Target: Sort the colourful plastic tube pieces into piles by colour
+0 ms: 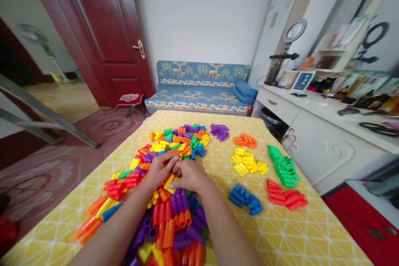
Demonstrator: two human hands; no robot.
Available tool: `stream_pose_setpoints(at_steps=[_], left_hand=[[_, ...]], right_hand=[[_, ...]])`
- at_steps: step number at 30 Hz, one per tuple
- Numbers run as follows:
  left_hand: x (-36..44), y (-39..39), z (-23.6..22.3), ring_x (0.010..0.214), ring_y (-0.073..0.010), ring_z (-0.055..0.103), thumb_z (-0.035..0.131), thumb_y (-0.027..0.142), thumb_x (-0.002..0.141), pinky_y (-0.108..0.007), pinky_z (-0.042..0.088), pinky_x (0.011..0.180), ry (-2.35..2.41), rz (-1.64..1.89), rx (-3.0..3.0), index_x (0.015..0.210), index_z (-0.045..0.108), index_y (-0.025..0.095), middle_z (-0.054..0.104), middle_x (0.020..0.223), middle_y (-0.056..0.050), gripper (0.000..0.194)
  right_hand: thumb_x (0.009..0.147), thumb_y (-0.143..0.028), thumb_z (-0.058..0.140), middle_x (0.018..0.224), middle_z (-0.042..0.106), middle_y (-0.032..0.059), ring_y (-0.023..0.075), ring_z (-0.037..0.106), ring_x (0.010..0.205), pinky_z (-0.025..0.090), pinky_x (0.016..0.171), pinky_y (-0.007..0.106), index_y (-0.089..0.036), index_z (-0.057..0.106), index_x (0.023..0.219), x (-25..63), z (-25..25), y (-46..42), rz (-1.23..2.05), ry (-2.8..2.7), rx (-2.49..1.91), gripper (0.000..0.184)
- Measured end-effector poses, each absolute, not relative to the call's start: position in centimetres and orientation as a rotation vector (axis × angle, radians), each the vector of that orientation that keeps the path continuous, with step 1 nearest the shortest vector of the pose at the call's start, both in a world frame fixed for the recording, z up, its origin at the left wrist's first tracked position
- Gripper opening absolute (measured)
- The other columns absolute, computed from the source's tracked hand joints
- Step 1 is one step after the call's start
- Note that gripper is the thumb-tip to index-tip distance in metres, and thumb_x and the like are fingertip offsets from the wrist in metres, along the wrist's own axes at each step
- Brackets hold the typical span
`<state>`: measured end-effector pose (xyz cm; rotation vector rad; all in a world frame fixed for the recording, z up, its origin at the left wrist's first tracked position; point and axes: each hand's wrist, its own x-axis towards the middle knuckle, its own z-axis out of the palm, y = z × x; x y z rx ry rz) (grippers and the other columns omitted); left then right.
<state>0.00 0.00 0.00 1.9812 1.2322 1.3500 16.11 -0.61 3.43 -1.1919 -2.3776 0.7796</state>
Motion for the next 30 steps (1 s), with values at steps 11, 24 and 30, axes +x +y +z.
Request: stream_pose_setpoints(at_steps=[11, 24, 30], left_hand=[[-0.2, 0.0, -0.1, 0.073, -0.019, 0.064, 0.05, 0.037, 0.091, -0.027, 0.047, 0.066, 1.245, 1.321, 1.925, 0.078, 0.07, 0.015, 0.068, 0.074, -0.004, 0.033], [-0.3, 0.4, -0.1, 0.082, -0.0214, 0.066, 0.06, 0.045, 0.083, -0.031, 0.05, 0.078, 1.125, 1.478, 1.61, 0.099, 0.072, 0.014, 0.074, 0.092, -0.007, 0.037], [-0.5, 0.1, 0.0, 0.082, -0.0202, 0.064, 0.052, 0.043, 0.089, -0.029, 0.048, 0.077, 1.148, 1.442, 1.708, 0.098, 0.072, 0.013, 0.073, 0.092, -0.005, 0.038]], right_hand=[[0.06, -0.023, 0.071, 0.067, 0.065, -0.0038, 0.0129, 0.056, 0.061, 0.03, 0.052, 0.023, -0.025, 0.069, 0.075, 15.0, 3.9, -1.4, 0.606, -2.346, -1.294, 0.015], [0.064, -0.022, 0.069, 0.081, 0.068, 0.0009, 0.016, 0.064, 0.073, 0.051, 0.066, 0.028, -0.018, 0.061, 0.093, 14.7, 2.9, 0.5, 1.168, -1.535, -0.932, 0.029], [0.07, -0.026, 0.07, 0.09, 0.067, 0.0031, 0.016, 0.063, 0.077, 0.052, 0.071, 0.029, -0.019, 0.067, 0.099, 14.5, 3.2, 0.3, 0.979, -1.578, -0.953, 0.031]])
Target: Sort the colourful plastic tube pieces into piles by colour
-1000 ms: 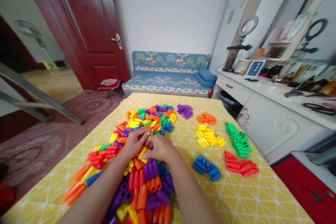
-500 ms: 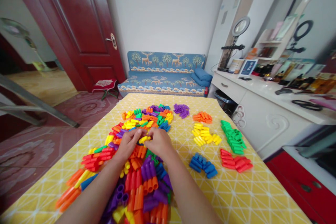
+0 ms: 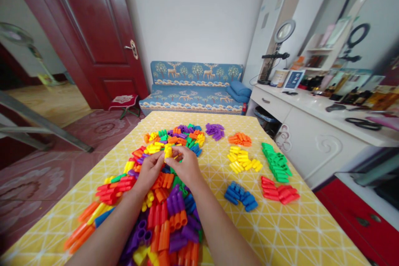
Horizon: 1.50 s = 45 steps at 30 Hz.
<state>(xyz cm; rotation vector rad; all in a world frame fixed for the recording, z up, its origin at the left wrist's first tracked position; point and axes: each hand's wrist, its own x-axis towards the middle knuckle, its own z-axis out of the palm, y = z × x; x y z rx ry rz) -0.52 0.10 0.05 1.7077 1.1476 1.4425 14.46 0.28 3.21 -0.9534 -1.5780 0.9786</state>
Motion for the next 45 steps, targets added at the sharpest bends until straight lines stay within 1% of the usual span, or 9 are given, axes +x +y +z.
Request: stream_pose_setpoints(at_steps=[4, 8, 17, 22, 26, 29, 32, 39, 45], left_hand=[[-0.5, 0.0, -0.2, 0.072, -0.0173, 0.06, 0.047, 0.044, 0.091, -0.025, 0.045, 0.067, 1.135, 1.391, 1.79, 0.089, 0.072, 0.012, 0.071, 0.081, -0.003, 0.04], [-0.5, 0.1, -0.3, 0.063, -0.0148, 0.054, 0.045, 0.045, 0.092, -0.024, 0.042, 0.061, 1.158, 1.385, 1.807, 0.079, 0.07, 0.012, 0.065, 0.069, -0.001, 0.043], [-0.5, 0.3, -0.7, 0.062, -0.0149, 0.055, 0.047, 0.042, 0.091, -0.024, 0.043, 0.06, 1.16, 1.354, 1.873, 0.066, 0.063, 0.013, 0.061, 0.063, -0.001, 0.041], [-0.2, 0.0, -0.2, 0.07, -0.0196, 0.064, 0.049, 0.04, 0.091, -0.027, 0.047, 0.067, 1.174, 1.303, 1.873, 0.073, 0.069, 0.015, 0.068, 0.069, -0.004, 0.036], [0.0, 0.0, -0.1, 0.072, -0.0215, 0.066, 0.05, 0.041, 0.09, -0.029, 0.049, 0.068, 1.209, 1.321, 1.857, 0.071, 0.069, 0.015, 0.07, 0.07, -0.004, 0.038], [-0.1, 0.0, -0.1, 0.069, -0.0209, 0.066, 0.049, 0.041, 0.091, -0.029, 0.049, 0.067, 1.208, 1.314, 1.88, 0.072, 0.07, 0.015, 0.069, 0.068, -0.003, 0.039], [-0.1, 0.1, -0.2, 0.07, -0.0211, 0.066, 0.049, 0.042, 0.091, -0.029, 0.049, 0.069, 1.209, 1.313, 1.882, 0.071, 0.07, 0.015, 0.069, 0.068, -0.003, 0.039], [-0.2, 0.1, -0.5, 0.069, -0.0219, 0.067, 0.051, 0.041, 0.09, -0.029, 0.049, 0.065, 1.225, 1.319, 1.87, 0.078, 0.072, 0.015, 0.07, 0.068, -0.003, 0.036], [-0.2, 0.0, -0.3, 0.069, -0.0209, 0.066, 0.048, 0.04, 0.092, -0.028, 0.048, 0.066, 1.229, 1.287, 1.933, 0.069, 0.068, 0.016, 0.068, 0.067, -0.003, 0.039]], right_hand=[[0.069, -0.027, 0.073, 0.105, 0.065, 0.0057, 0.0179, 0.063, 0.086, 0.053, 0.078, 0.032, -0.019, 0.068, 0.098, 14.4, 3.4, 0.1, 0.881, -1.605, -0.992, 0.031], [0.073, -0.025, 0.068, 0.106, 0.067, 0.004, 0.0182, 0.064, 0.09, 0.053, 0.08, 0.032, -0.021, 0.067, 0.103, 14.2, 3.7, -0.3, 0.858, -1.64, -0.973, 0.03], [0.072, -0.022, 0.067, 0.104, 0.068, 0.0036, 0.0165, 0.065, 0.085, 0.054, 0.073, 0.028, -0.021, 0.066, 0.102, 14.5, 3.7, -0.8, 0.753, -1.658, -1.031, 0.03], [0.07, -0.018, 0.066, 0.103, 0.068, 0.0041, 0.0162, 0.063, 0.078, 0.051, 0.075, 0.029, -0.02, 0.068, 0.1, 20.5, 4.4, 1.0, 0.422, -2.036, -1.253, 0.029], [0.073, -0.015, 0.062, 0.112, 0.066, 0.006, 0.022, 0.063, 0.096, 0.048, 0.082, 0.031, -0.021, 0.067, 0.108, 28.0, 4.9, 3.2, 0.056, -2.348, -1.588, 0.036], [0.073, -0.012, 0.06, 0.117, 0.065, 0.0068, 0.0247, 0.06, 0.109, 0.046, 0.085, 0.031, -0.02, 0.066, 0.11, 32.2, 4.9, 4.2, -0.088, -2.519, -1.707, 0.038], [0.073, -0.009, 0.059, 0.119, 0.064, 0.0071, 0.0237, 0.058, 0.111, 0.044, 0.086, 0.029, -0.02, 0.066, 0.109, 34.0, 4.8, 4.2, -0.15, -2.624, -1.684, 0.038], [0.08, -0.004, 0.048, 0.107, 0.066, 0.0086, 0.0199, 0.057, 0.108, 0.041, 0.083, 0.026, -0.022, 0.071, 0.1, 33.4, 4.2, 3.2, -0.106, -2.682, -1.62, 0.035], [0.073, 0.003, 0.049, 0.111, 0.066, 0.0092, 0.022, 0.056, 0.107, 0.043, 0.082, 0.028, -0.022, 0.071, 0.102, 31.6, 4.6, 3.0, -0.143, -2.622, -1.733, 0.044]])
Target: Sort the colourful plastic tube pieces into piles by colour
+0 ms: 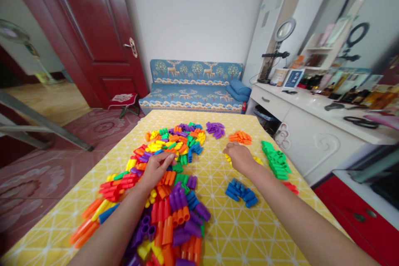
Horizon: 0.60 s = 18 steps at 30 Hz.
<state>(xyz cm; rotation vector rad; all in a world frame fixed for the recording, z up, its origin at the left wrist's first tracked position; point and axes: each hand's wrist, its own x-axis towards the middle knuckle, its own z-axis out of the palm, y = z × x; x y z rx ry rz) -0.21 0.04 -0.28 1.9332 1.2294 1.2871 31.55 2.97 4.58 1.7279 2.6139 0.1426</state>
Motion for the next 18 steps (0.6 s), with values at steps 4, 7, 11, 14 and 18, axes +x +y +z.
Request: stream_pose_setpoints(at_steps=[4, 7, 11, 14, 18], left_hand=[[-0.2, 0.1, -0.3, 0.068, -0.0197, 0.064, 0.048, 0.039, 0.092, -0.027, 0.047, 0.065, 1.241, 1.287, 1.94, 0.071, 0.067, 0.016, 0.068, 0.067, -0.003, 0.037], [-0.2, 0.1, -0.3, 0.068, -0.0193, 0.064, 0.048, 0.039, 0.092, -0.027, 0.046, 0.065, 1.242, 1.295, 1.937, 0.07, 0.067, 0.016, 0.068, 0.068, -0.003, 0.037], [-0.2, 0.0, -0.3, 0.067, -0.0195, 0.064, 0.049, 0.039, 0.091, -0.027, 0.046, 0.064, 1.243, 1.301, 1.94, 0.071, 0.068, 0.016, 0.068, 0.068, -0.003, 0.036], [-0.3, 0.0, -0.2, 0.066, -0.0197, 0.064, 0.05, 0.039, 0.091, -0.027, 0.046, 0.063, 1.238, 1.303, 1.927, 0.071, 0.069, 0.016, 0.068, 0.067, -0.003, 0.035], [-0.2, 0.1, -0.2, 0.065, -0.0197, 0.064, 0.051, 0.038, 0.09, -0.028, 0.047, 0.062, 1.205, 1.286, 1.903, 0.076, 0.071, 0.016, 0.069, 0.068, -0.005, 0.034]], right_hand=[[0.079, -0.007, 0.054, 0.113, 0.065, 0.0072, 0.0221, 0.055, 0.111, 0.043, 0.09, 0.031, -0.021, 0.068, 0.108, 27.6, 4.5, 1.6, 0.013, 2.853, 1.83, 0.035], [0.081, -0.013, 0.057, 0.114, 0.063, 0.0052, 0.0199, 0.056, 0.11, 0.042, 0.094, 0.031, -0.023, 0.066, 0.112, 23.8, 3.7, 0.3, -0.229, 3.042, 1.816, 0.034], [0.082, -0.021, 0.061, 0.118, 0.06, 0.0074, 0.0203, 0.057, 0.108, 0.044, 0.091, 0.032, -0.024, 0.058, 0.125, 20.2, 1.9, -0.2, -0.5, 3.106, 1.81, 0.043], [0.081, -0.023, 0.061, 0.114, 0.062, 0.0095, 0.022, 0.059, 0.104, 0.045, 0.09, 0.035, -0.02, 0.061, 0.12, 19.2, 0.4, 0.5, -0.668, 3.072, 1.926, 0.039], [0.081, -0.027, 0.057, 0.089, 0.066, 0.0021, 0.0166, 0.06, 0.078, 0.048, 0.078, 0.032, -0.02, 0.063, 0.096, 19.2, -1.0, 1.2, -1.122, 3.099, 2.21, 0.017]])
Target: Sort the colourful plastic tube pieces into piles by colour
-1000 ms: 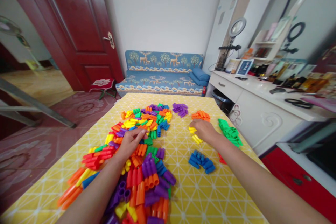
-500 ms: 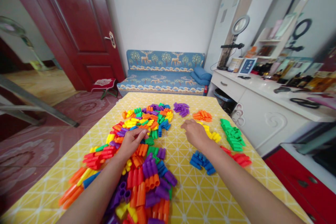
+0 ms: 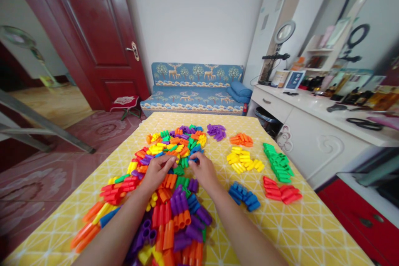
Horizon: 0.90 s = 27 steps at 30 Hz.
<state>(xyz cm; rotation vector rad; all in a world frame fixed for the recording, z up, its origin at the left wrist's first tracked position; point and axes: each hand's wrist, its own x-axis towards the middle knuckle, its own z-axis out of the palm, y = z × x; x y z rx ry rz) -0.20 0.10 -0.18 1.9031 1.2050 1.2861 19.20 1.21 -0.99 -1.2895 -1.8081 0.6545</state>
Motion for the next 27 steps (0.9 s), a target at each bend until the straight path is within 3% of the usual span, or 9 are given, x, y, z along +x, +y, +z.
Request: stream_pose_setpoints(at_steps=[4, 9, 13, 17, 22, 27], left_hand=[[0.1, 0.0, -0.3, 0.068, -0.0199, 0.066, 0.059, 0.039, 0.085, -0.029, 0.051, 0.062, 1.163, 1.305, 1.812, 0.096, 0.072, 0.016, 0.072, 0.08, -0.007, 0.029], [0.4, -0.5, 0.3, 0.074, -0.0209, 0.067, 0.069, 0.036, 0.077, -0.032, 0.053, 0.069, 1.078, 1.201, 1.838, 0.107, 0.07, 0.016, 0.072, 0.082, -0.006, 0.036], [0.4, -0.5, 0.3, 0.075, -0.0205, 0.068, 0.068, 0.035, 0.078, -0.031, 0.053, 0.071, 1.061, 1.175, 1.839, 0.101, 0.071, 0.017, 0.073, 0.084, -0.007, 0.029], [0.2, -0.1, -0.6, 0.07, -0.0187, 0.066, 0.069, 0.035, 0.077, -0.029, 0.052, 0.068, 1.055, 1.22, 1.783, 0.1, 0.07, 0.015, 0.071, 0.076, -0.005, 0.031], [0.1, 0.2, -1.3, 0.062, -0.0166, 0.063, 0.07, 0.035, 0.075, -0.027, 0.05, 0.061, 1.044, 1.225, 1.758, 0.102, 0.07, 0.016, 0.067, 0.067, -0.002, 0.033], [0.0, 0.1, -1.0, 0.064, -0.0191, 0.067, 0.065, 0.038, 0.08, -0.029, 0.053, 0.061, 1.074, 1.209, 1.747, 0.099, 0.071, 0.016, 0.068, 0.066, -0.003, 0.03]], right_hand=[[0.075, -0.031, 0.06, 0.071, 0.057, -0.0043, 0.0132, 0.055, 0.063, 0.048, 0.062, 0.026, -0.021, 0.055, 0.085, 18.7, -0.9, 0.0, 0.952, -1.565, -1.101, 0.015], [0.076, -0.031, 0.061, 0.072, 0.058, -0.005, 0.0131, 0.058, 0.061, 0.049, 0.059, 0.026, -0.023, 0.049, 0.094, 17.4, -0.4, -2.0, 1.168, -1.458, -0.986, 0.023], [0.076, -0.022, 0.062, 0.093, 0.064, 0.0006, 0.0177, 0.062, 0.085, 0.05, 0.077, 0.033, -0.023, 0.052, 0.104, 16.9, -0.3, -2.5, 0.889, -1.655, -1.086, 0.03], [0.073, -0.017, 0.068, 0.113, 0.06, 0.0055, 0.024, 0.054, 0.109, 0.044, 0.094, 0.04, -0.024, 0.057, 0.11, 16.6, 0.8, -3.5, 0.39, -1.942, -1.28, 0.04], [0.076, -0.019, 0.067, 0.112, 0.061, 0.0082, 0.0266, 0.052, 0.111, 0.045, 0.093, 0.04, -0.024, 0.058, 0.115, 16.2, 2.1, -4.1, 0.129, -2.115, -1.372, 0.04], [0.073, -0.016, 0.064, 0.103, 0.064, 0.0055, 0.0221, 0.06, 0.095, 0.049, 0.084, 0.035, -0.023, 0.062, 0.103, 19.0, 2.6, -3.9, 0.251, -1.979, -1.422, 0.031]])
